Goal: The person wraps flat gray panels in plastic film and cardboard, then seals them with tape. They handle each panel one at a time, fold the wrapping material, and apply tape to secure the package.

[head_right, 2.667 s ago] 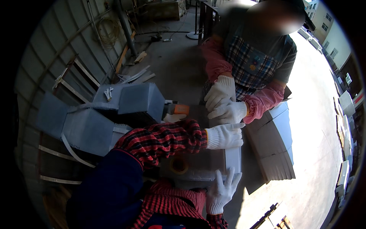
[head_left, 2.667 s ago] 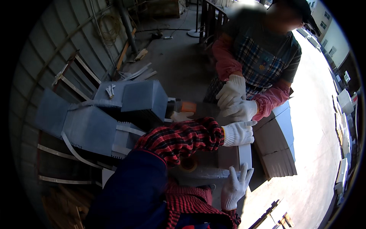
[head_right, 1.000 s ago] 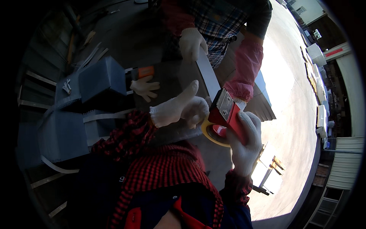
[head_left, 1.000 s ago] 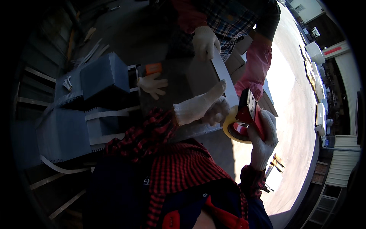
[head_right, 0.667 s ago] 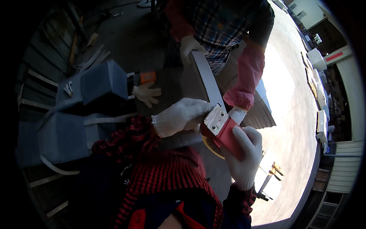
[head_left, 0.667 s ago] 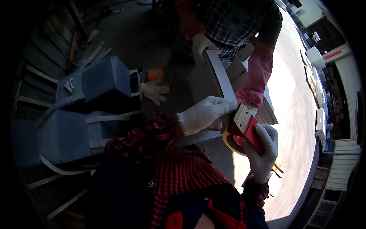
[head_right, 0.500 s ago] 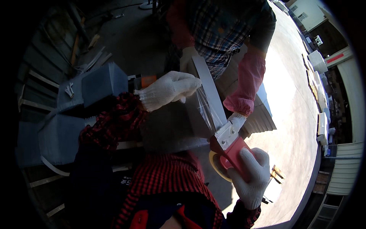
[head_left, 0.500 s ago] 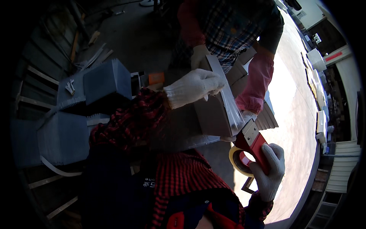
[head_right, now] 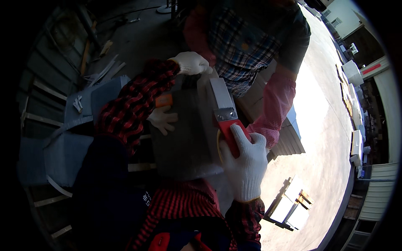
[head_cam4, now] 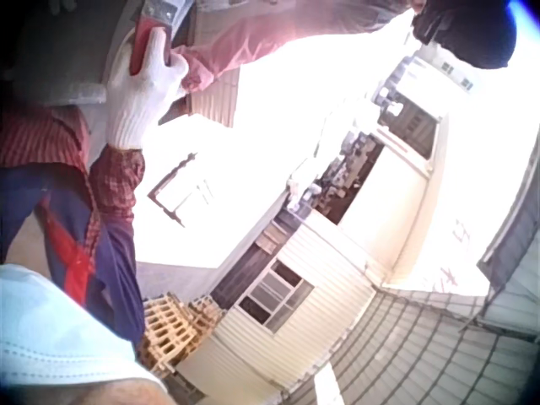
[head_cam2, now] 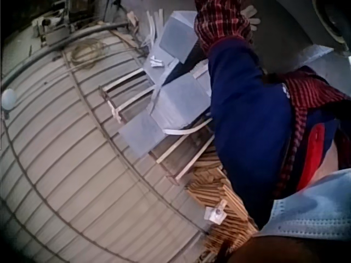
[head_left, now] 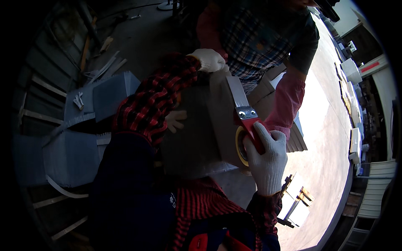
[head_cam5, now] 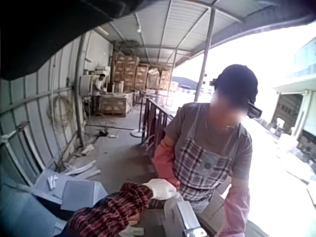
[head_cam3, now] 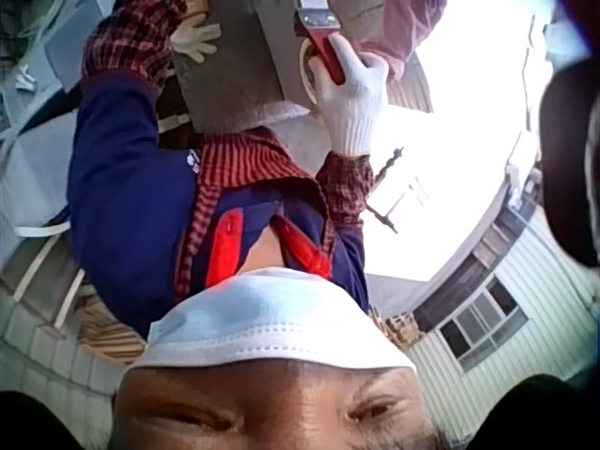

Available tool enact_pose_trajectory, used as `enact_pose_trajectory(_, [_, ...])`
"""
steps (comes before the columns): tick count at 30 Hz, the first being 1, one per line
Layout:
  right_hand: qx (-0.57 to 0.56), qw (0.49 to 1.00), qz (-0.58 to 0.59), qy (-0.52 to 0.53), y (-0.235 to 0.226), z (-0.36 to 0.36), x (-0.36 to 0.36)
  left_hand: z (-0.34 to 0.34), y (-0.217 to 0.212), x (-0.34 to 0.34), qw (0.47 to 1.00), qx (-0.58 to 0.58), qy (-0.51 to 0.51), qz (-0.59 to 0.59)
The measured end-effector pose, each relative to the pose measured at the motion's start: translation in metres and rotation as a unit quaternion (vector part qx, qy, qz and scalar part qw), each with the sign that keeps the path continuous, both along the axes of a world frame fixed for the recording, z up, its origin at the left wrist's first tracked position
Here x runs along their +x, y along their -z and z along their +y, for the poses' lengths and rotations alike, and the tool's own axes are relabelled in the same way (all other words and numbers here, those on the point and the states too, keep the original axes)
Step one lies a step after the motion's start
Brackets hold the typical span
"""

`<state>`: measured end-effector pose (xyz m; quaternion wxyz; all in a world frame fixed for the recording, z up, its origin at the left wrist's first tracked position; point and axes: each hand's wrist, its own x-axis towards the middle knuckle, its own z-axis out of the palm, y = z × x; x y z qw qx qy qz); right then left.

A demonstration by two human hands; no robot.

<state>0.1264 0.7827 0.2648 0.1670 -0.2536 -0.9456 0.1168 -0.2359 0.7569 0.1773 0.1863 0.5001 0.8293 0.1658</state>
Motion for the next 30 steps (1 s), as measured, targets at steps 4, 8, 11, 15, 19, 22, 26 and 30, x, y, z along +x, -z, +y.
enact_pose_trajectory(4, [0.049, 0.997, -0.05, -0.013, -0.004, -0.004, -0.014, 0.021, 0.045, -0.022, 0.986, -0.11, 0.047, -0.119])
enact_pose_trajectory(8, [0.037, 0.996, -0.082, -0.017, -0.009, -0.005, -0.022, 0.018, 0.093, -0.015, 0.997, -0.015, 0.022, -0.066])
enact_pose_trajectory(11, [0.012, 0.997, -0.079, -0.008, -0.009, -0.004, -0.02, 0.005, 0.059, 0.018, 0.986, -0.153, 0.054, 0.033])
enact_pose_trajectory(15, [0.034, 0.997, -0.06, -0.032, -0.009, 0.001, -0.017, -0.01, 0.129, 0.044, 0.998, -0.017, -0.017, 0.062])
enact_pose_trajectory(19, [0.015, 0.996, -0.084, -0.032, -0.012, 0.0, -0.018, -0.038, 0.104, 0.089, 0.919, 0.33, -0.212, 0.045])
enact_pose_trajectory(22, [0.015, 0.996, -0.081, -0.037, -0.007, -0.002, -0.02, -0.042, 0.089, 0.115, 0.871, 0.404, -0.147, 0.239])
enact_pose_trajectory(26, [0.007, 0.997, -0.077, -0.019, -0.009, 0.004, -0.009, -0.065, 0.16, 0.19, 0.987, 0.142, -0.017, 0.079])
enact_pose_trajectory(30, [0.018, 0.998, -0.057, -0.009, -0.005, 0.001, 0.004, -0.151, 0.124, 0.164, 0.972, -0.22, 0.054, -0.061])
